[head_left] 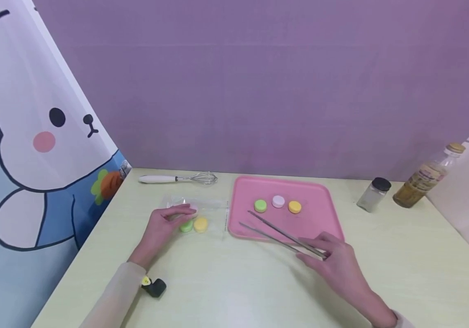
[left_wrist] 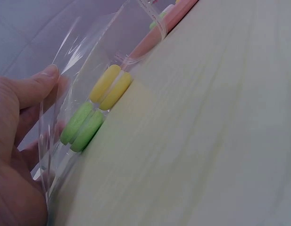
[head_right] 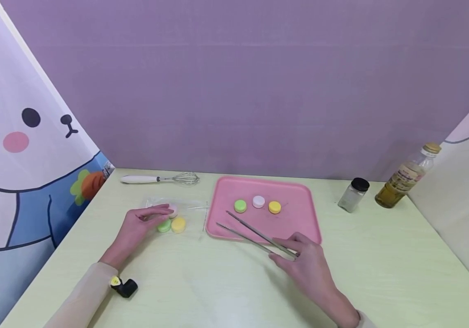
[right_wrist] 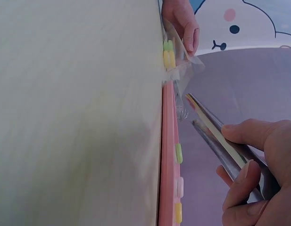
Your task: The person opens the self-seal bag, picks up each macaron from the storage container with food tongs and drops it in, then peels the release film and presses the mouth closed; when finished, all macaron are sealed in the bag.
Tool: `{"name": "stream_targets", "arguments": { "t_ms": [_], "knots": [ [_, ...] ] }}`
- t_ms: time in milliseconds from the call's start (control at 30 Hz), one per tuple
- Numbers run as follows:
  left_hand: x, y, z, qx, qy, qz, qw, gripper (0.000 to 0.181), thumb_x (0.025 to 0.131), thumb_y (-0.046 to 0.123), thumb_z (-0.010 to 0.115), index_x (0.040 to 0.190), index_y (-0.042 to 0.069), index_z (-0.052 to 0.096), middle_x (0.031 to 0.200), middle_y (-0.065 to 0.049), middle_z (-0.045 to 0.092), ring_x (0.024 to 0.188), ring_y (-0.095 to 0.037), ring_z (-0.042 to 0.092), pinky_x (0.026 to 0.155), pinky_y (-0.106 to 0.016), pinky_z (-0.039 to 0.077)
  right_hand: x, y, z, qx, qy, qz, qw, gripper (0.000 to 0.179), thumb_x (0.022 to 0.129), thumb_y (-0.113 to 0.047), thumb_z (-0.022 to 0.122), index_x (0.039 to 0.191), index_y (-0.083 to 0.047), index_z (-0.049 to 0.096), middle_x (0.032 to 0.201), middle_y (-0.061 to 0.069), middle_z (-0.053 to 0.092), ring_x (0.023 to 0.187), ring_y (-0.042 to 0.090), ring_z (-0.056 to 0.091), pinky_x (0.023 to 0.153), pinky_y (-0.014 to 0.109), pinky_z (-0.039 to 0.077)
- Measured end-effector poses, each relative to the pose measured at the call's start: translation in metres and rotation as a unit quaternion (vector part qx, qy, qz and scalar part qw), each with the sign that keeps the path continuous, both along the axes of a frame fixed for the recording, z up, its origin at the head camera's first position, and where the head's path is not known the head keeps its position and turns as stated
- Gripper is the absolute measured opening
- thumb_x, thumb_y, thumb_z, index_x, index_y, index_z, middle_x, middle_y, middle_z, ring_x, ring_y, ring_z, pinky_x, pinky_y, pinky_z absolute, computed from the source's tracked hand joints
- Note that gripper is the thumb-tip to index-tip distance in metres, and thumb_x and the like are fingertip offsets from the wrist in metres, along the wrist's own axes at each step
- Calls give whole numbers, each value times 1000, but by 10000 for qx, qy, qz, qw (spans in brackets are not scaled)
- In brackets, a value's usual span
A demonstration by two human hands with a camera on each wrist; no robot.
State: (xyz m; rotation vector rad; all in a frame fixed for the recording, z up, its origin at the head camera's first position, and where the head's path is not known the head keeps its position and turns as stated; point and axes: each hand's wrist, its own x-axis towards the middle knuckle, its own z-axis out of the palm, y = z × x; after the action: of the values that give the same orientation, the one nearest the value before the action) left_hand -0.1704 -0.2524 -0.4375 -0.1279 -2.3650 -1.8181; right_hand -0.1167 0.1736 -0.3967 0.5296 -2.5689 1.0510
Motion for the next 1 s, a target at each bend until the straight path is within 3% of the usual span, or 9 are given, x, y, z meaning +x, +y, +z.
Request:
{"name": "stream_targets", "arguments": {
  "t_ms": [533, 1000],
  "knots": [
    [-1, 1, 1, 18, 4, -63, 10000, 16, 91, 12, 77, 107, 10, 79, 126, -9, 70, 129, -21, 57, 121, -45, 26, 18, 40, -3, 66, 140, -733, 9972, 33, 71, -9, 92, 102, -14, 81, 85, -6, 67, 52, 0, 45, 40, 17, 37],
    [-1, 0, -1, 93, 10, -43, 9999, 18, 90, 12, 78, 107, 7, 79, 125, -11, 70, 129, -23, 57, 121, -44, 27, 20, 70, -5, 268, 238, -1400, 9895, 33, 71, -13, 92, 102, -12, 81, 85, 0, 67, 43, -2, 42, 36, 20, 33]
  ]
}}
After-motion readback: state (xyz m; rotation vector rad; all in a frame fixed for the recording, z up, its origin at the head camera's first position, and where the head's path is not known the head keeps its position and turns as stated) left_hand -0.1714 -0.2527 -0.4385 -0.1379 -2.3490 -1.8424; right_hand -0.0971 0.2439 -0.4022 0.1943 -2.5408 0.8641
